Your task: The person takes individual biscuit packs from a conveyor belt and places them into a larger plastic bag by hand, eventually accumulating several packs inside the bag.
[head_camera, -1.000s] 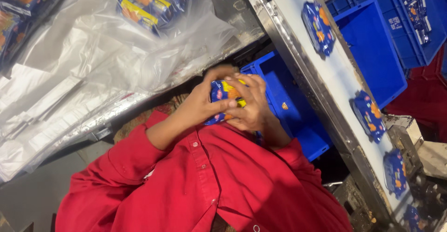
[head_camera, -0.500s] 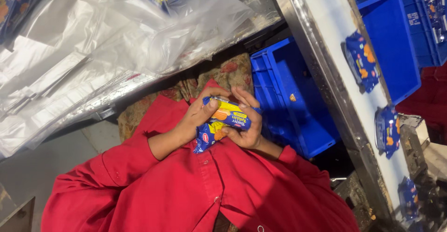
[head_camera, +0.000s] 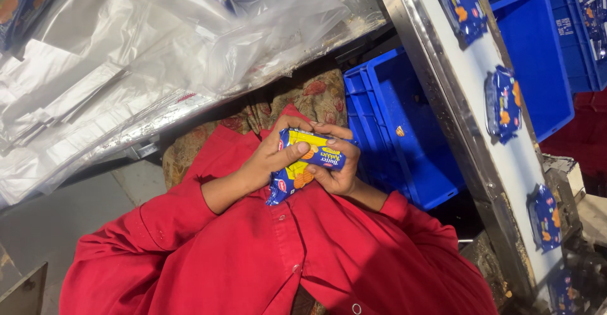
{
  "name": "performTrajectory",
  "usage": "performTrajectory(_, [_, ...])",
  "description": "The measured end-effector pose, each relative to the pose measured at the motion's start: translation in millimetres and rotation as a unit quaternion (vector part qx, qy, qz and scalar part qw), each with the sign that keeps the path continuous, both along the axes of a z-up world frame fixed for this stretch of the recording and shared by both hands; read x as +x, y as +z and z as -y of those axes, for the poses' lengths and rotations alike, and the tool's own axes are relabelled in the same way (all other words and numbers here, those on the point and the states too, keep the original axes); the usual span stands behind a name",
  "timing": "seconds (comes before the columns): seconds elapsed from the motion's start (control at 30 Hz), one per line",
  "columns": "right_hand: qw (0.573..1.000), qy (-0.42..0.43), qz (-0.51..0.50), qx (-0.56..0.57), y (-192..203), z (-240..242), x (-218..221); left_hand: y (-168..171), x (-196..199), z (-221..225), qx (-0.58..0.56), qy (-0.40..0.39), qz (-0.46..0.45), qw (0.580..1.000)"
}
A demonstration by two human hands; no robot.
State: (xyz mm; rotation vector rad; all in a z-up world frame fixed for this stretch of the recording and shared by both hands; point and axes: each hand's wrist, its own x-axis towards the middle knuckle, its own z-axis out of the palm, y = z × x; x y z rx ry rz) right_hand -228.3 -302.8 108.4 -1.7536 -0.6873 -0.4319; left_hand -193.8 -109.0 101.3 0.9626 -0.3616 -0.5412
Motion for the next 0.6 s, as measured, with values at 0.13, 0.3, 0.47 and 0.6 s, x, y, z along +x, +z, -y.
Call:
performTrajectory(0.13, [0.999, -0.010, 0.044, -0.026, 4, 5, 8, 4, -1, -3, 0.067, -0.013, 0.027, 0.997])
performTrajectory(0.3, [0.999, -0.002, 0.045, -0.001, -1, 5, 8, 5, 0, -1, 0.079, -0.018, 0.048, 0.996])
performTrajectory(0.47, [1.000, -0.014, 0.013, -0.003, -3, 6, 8, 4, 1, -3, 0.080, -0.011, 0.047, 0.996])
performTrajectory(0.6, [0.994, -0.056, 0.028, -0.095, 19, 40, 13, 11, 7, 0, 0.067, -0.031, 0.101, 0.992])
